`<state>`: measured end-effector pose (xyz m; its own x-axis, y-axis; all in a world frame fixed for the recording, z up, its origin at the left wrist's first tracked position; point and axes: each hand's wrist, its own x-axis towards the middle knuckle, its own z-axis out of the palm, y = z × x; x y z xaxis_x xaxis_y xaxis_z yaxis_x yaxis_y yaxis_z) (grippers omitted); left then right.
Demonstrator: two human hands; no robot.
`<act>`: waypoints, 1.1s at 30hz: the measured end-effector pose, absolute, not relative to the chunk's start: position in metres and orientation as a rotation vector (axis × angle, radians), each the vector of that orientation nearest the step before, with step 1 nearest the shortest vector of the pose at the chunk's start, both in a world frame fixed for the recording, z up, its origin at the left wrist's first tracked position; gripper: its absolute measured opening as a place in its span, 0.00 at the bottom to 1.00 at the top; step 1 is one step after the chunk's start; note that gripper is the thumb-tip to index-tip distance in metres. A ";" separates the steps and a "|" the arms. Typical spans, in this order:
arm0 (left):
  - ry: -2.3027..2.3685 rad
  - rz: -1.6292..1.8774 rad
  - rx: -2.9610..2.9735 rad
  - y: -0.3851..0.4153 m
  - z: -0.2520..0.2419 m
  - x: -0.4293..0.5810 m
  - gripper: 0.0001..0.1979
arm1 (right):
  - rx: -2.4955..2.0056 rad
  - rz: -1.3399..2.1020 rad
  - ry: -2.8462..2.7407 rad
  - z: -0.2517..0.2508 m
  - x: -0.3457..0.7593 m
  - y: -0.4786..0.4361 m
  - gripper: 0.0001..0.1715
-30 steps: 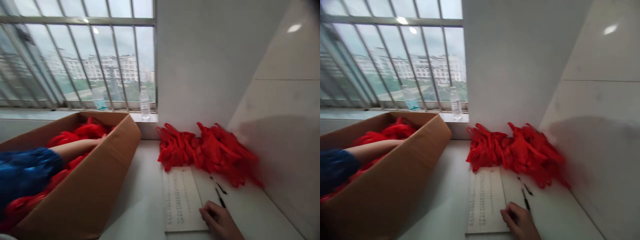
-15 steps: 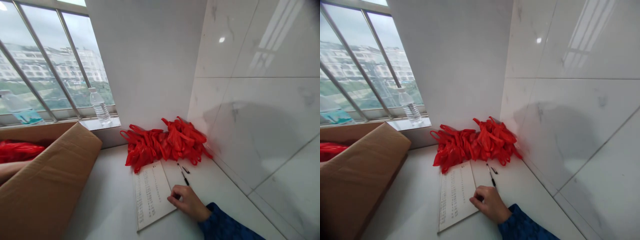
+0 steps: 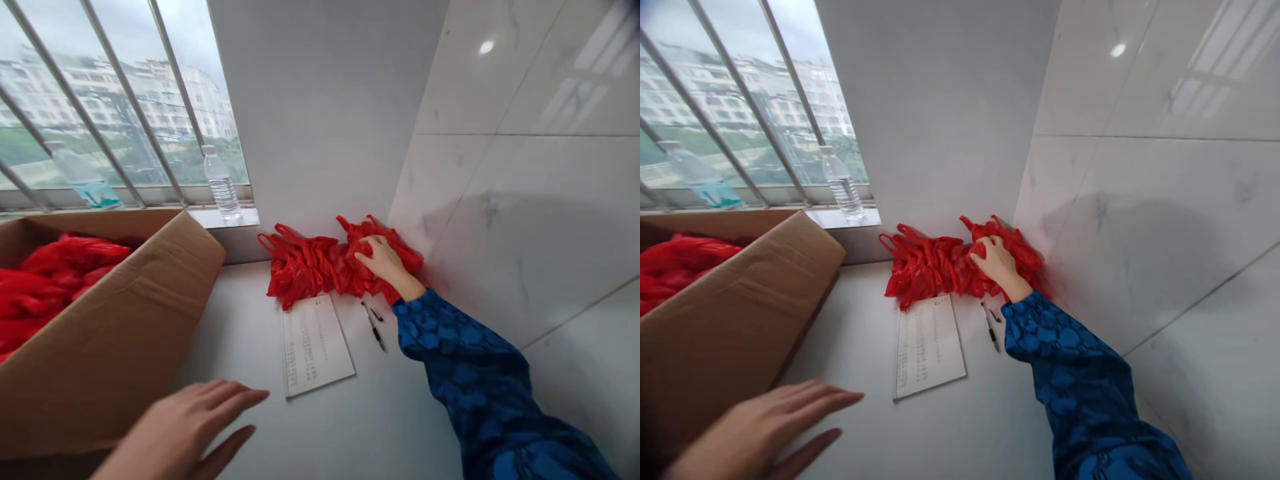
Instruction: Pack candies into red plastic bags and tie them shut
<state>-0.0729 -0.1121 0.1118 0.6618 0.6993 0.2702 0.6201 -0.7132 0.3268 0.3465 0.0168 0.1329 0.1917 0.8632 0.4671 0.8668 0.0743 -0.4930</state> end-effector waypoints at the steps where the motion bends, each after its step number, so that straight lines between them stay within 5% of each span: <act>1: 1.028 0.477 2.686 -0.113 0.101 -0.067 0.13 | -1.783 0.004 -1.629 0.131 0.346 0.028 0.24; 8: 0.936 0.223 2.683 -0.115 0.030 -0.028 0.15 | -1.831 0.005 -1.621 0.109 0.359 0.055 0.18; 16: 0.979 0.312 2.592 -0.118 0.011 -0.022 0.14 | -1.593 -0.128 -1.578 0.129 0.352 0.032 0.15; 25: 0.965 0.284 2.441 -0.106 0.035 -0.022 0.13 | -1.157 -0.033 -1.558 0.148 0.307 -0.002 0.13; 33: 1.247 0.917 2.280 -0.057 0.104 -0.020 0.13 | -1.139 0.400 -1.934 0.083 0.271 -0.050 0.09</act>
